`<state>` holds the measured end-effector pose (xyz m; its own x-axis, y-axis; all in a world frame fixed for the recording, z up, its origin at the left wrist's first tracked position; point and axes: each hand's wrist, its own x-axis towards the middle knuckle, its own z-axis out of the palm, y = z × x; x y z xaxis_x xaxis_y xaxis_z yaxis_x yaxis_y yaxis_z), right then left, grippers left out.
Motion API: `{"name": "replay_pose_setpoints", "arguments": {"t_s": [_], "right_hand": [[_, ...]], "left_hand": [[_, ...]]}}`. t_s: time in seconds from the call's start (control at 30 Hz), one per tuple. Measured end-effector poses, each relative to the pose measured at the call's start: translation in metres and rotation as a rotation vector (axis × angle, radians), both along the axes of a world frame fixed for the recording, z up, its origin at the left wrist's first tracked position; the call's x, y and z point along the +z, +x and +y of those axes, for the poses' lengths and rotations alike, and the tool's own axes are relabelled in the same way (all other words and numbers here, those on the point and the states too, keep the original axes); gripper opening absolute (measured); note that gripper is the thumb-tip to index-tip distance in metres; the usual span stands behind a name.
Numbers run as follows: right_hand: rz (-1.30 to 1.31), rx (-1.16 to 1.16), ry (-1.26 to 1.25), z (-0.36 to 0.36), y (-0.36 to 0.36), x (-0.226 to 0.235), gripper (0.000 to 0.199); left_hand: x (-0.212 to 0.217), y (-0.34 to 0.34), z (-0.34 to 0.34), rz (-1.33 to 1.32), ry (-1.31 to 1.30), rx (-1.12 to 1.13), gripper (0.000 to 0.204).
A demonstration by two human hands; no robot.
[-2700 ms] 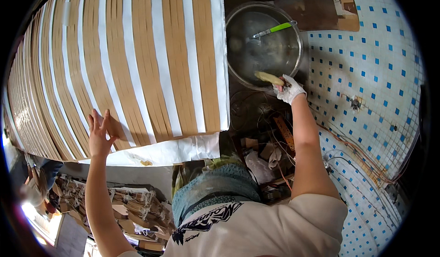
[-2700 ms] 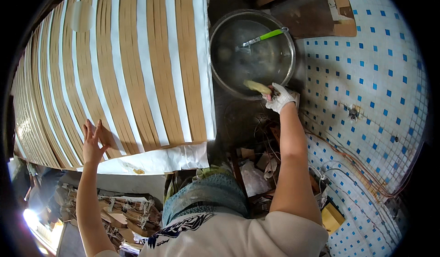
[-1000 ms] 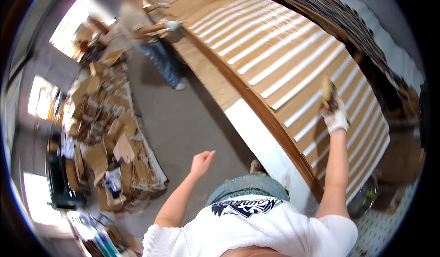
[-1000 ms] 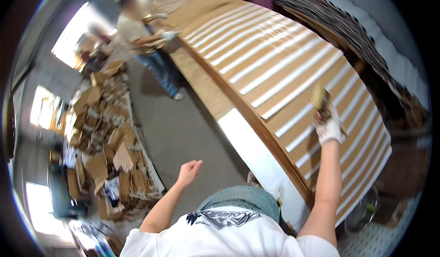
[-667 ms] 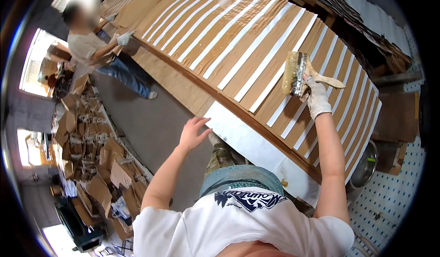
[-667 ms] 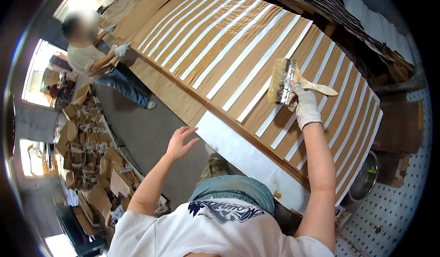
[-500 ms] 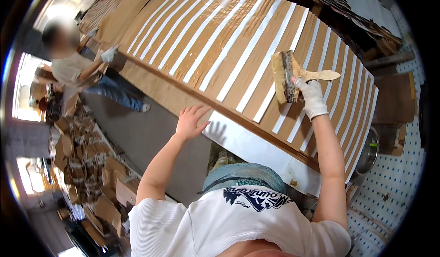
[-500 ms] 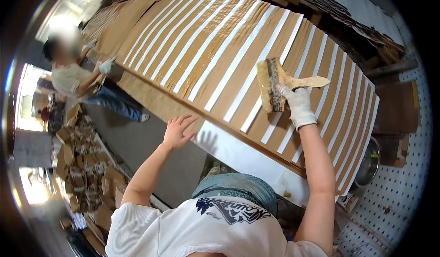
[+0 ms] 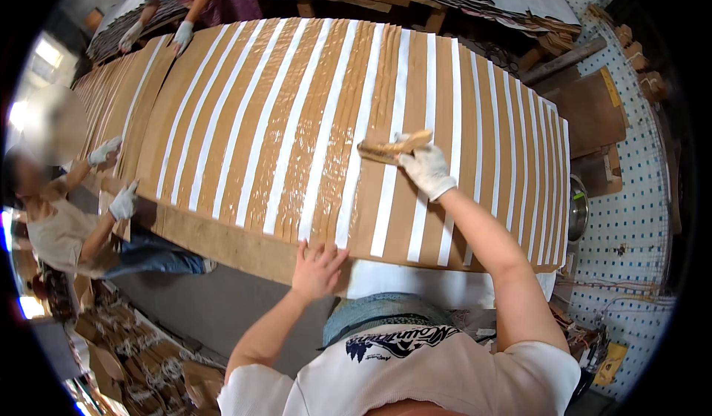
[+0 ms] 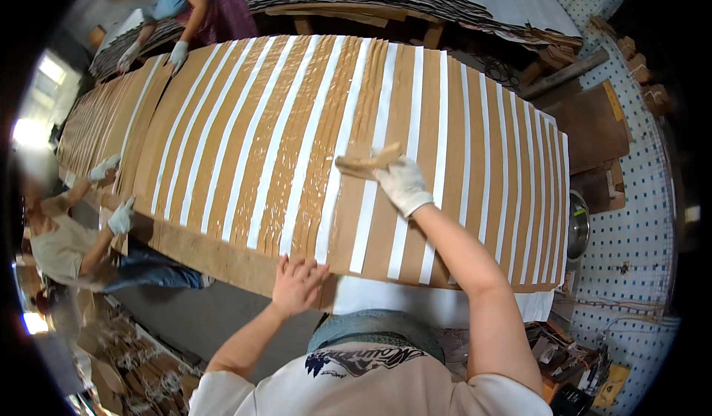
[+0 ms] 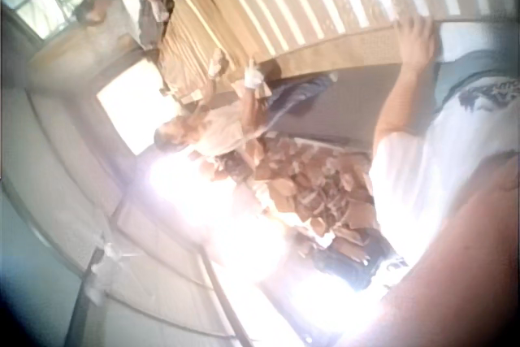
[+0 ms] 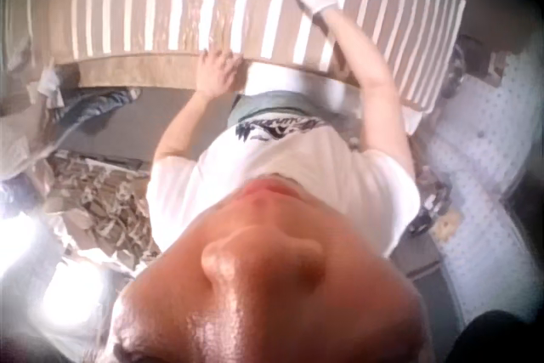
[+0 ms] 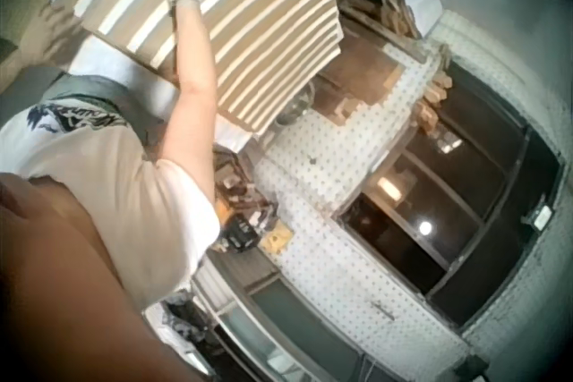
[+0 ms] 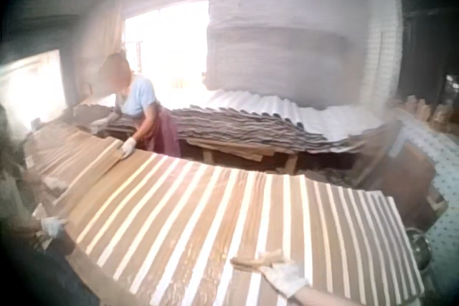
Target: The person repeatedly dips a brush into a metal bowl and applies a clear liquid to a large wooden board with alternating light and dark stripes. The person smooths the surface with the brush and occasionally uses a cloth to wipe the board.
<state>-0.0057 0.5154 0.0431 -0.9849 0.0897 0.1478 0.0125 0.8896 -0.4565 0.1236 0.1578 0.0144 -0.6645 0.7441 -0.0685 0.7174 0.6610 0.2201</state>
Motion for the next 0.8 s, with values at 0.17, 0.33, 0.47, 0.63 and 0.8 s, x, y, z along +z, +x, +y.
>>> {"name": "replay_pose_setpoints", "arguments": {"t_s": [0.17,0.33,0.47,0.63,0.8], "right_hand": [[-0.168,-0.102,0.068,-0.002,-0.068,0.01,0.039],[0.138,-0.228,0.05,0.063,-0.188,-0.012,0.037],[0.153,-0.279,0.199,0.105,-0.286,-0.022,0.035],[0.158,-0.378,0.32,0.133,-0.355,-0.025,0.044],[0.196,-0.32,0.293,0.124,-0.343,-0.04,0.043]], "left_hand": [[-0.006,-0.006,-0.009,-0.122,-0.065,-0.02,0.075],[-0.016,-0.01,-0.012,-0.204,-0.045,-0.043,0.075],[-0.037,-0.004,-0.013,-0.055,-0.022,-0.036,0.063],[-0.037,-0.004,-0.009,-0.006,0.041,0.019,0.056],[-0.029,-0.008,-0.014,-0.188,-0.064,-0.026,0.065]]}}
